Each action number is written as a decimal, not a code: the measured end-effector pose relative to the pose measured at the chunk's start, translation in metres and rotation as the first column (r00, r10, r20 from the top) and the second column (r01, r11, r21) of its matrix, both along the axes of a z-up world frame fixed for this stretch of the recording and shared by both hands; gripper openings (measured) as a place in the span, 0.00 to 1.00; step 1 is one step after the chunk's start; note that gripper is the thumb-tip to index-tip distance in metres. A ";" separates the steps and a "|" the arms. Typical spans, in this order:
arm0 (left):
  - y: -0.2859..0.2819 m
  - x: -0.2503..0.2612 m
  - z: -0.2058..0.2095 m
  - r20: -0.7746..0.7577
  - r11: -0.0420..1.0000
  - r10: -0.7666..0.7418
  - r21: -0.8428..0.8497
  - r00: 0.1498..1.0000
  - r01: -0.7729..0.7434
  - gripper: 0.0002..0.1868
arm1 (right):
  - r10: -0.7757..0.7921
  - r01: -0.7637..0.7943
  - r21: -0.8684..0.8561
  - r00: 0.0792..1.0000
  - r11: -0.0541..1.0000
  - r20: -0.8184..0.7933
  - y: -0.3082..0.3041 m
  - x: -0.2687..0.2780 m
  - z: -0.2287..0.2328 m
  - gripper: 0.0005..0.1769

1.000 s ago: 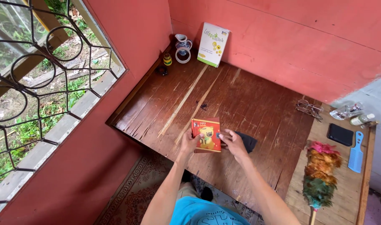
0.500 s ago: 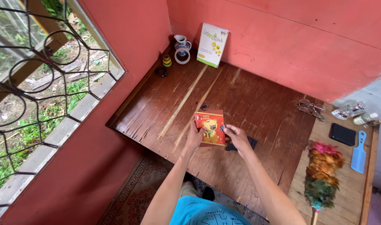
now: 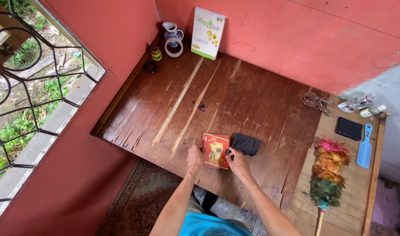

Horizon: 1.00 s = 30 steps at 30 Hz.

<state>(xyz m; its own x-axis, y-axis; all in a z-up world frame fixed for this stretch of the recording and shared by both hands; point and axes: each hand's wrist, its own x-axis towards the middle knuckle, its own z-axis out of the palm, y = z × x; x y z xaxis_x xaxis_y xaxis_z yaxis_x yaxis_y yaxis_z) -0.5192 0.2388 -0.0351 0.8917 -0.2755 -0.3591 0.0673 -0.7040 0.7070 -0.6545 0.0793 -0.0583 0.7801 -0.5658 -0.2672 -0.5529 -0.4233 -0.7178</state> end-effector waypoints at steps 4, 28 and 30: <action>-0.004 0.000 0.018 0.160 0.996 -0.048 0.086 0.986 0.034 0.21 | -0.044 0.045 -0.001 0.995 0.999 -0.091 -0.004 0.000 0.065 0.20; -0.107 0.008 0.015 0.183 0.874 -0.456 -0.090 0.871 0.477 0.24 | -0.192 0.198 0.011 0.934 0.980 0.301 -0.064 0.014 0.066 0.21; -0.082 0.025 0.042 0.033 0.917 -0.386 0.117 0.922 0.380 0.33 | -0.112 0.113 0.020 0.911 0.993 0.397 -0.051 0.037 0.073 0.21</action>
